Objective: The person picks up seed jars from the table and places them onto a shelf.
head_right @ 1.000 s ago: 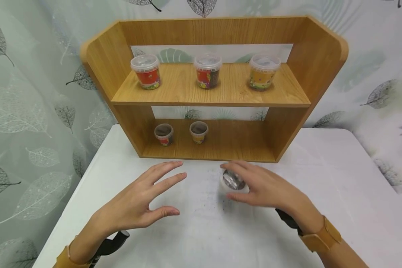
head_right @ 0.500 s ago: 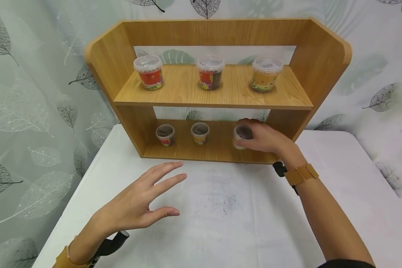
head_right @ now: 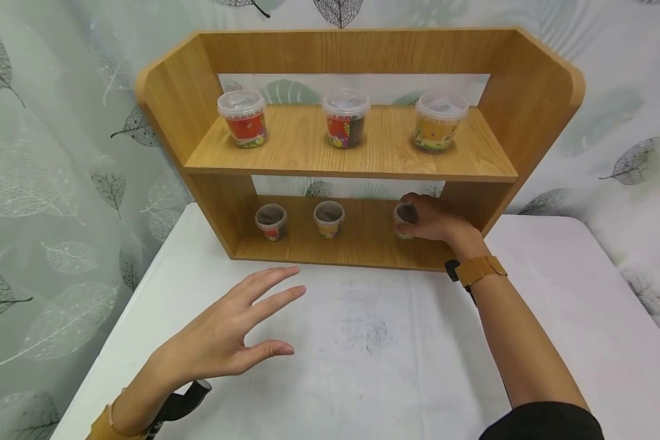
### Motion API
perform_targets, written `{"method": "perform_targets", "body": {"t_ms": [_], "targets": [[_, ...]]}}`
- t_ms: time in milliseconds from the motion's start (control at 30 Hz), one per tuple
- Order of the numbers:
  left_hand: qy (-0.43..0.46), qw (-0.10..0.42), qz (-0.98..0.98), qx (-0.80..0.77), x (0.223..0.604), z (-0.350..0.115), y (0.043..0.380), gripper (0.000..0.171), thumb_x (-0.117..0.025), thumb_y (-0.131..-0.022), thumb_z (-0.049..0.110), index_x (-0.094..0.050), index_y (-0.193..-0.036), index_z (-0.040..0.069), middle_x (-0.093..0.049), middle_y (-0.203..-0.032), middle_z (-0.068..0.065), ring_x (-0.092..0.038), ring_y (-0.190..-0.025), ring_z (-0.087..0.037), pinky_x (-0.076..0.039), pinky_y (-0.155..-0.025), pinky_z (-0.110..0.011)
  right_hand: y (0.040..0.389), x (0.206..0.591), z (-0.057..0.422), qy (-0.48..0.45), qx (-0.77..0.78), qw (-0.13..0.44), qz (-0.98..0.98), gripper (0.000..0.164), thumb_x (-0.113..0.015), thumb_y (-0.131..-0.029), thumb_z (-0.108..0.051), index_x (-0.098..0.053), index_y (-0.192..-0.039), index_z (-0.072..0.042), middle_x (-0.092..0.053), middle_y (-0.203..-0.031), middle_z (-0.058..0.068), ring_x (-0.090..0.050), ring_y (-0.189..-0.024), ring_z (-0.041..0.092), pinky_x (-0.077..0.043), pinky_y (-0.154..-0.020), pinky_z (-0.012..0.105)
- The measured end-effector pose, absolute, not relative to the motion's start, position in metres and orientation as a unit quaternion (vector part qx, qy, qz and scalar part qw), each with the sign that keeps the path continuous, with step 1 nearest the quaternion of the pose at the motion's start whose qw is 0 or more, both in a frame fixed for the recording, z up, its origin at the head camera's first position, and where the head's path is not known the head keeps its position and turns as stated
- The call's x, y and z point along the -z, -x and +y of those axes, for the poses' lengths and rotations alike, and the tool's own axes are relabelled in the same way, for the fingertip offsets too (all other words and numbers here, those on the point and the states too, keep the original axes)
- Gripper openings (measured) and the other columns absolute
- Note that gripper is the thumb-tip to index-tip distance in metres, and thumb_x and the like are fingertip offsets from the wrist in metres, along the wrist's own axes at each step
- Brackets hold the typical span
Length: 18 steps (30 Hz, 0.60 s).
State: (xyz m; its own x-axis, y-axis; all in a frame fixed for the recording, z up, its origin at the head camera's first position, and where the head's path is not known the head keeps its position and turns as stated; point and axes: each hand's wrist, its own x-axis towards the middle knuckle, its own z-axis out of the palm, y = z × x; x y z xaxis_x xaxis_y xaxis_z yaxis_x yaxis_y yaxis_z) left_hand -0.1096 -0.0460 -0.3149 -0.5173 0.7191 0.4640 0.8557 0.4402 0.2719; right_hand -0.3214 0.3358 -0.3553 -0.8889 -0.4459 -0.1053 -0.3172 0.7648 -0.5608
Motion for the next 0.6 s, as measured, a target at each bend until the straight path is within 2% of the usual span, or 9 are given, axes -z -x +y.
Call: {"method": "perform_targets", "body": {"t_ms": [100, 433, 600], "targets": [[0.474, 0.145, -0.834, 0.243, 0.314, -0.046, 0.11, 0.07, -0.069, -0.09, 0.046, -0.044, -0.148, 0.014, -0.036, -0.154, -0.008, -0.038, -0.138, -0.027, -0.035, -0.11, -0.046, 0.32, 0.362, 0.337, 0.203, 0.286, 0.113, 0.93, 0.055, -0.072, -0.091, -0.027, -0.048, -0.134, -0.003, -0.053, -0.124, 0.015, -0.047, -0.113, 0.031, -0.038, -0.1, 0.052], [0.475, 0.14, -0.834, 0.242, 0.312, -0.047, 0.109, 0.07, -0.07, -0.09, 0.046, -0.044, -0.148, 0.014, -0.036, -0.154, -0.008, -0.037, -0.138, -0.027, -0.034, -0.111, -0.046, 0.316, 0.37, 0.339, 0.187, 0.279, 0.112, 0.935, 0.062, -0.071, -0.092, -0.033, -0.043, -0.14, -0.005, -0.048, -0.131, 0.015, -0.043, -0.12, 0.033, -0.035, -0.103, 0.056], [0.475, 0.142, -0.834, 0.243, 0.313, -0.047, 0.108, 0.07, -0.07, -0.09, 0.046, -0.044, -0.148, 0.014, -0.036, -0.153, -0.008, -0.037, -0.138, -0.027, -0.034, -0.111, -0.046, 0.31, 0.369, 0.337, 0.191, 0.25, 0.102, 0.944, 0.071, -0.069, -0.092, -0.035, -0.036, -0.146, -0.004, -0.039, -0.142, 0.018, -0.037, -0.128, 0.035, -0.031, -0.107, 0.058]]}}
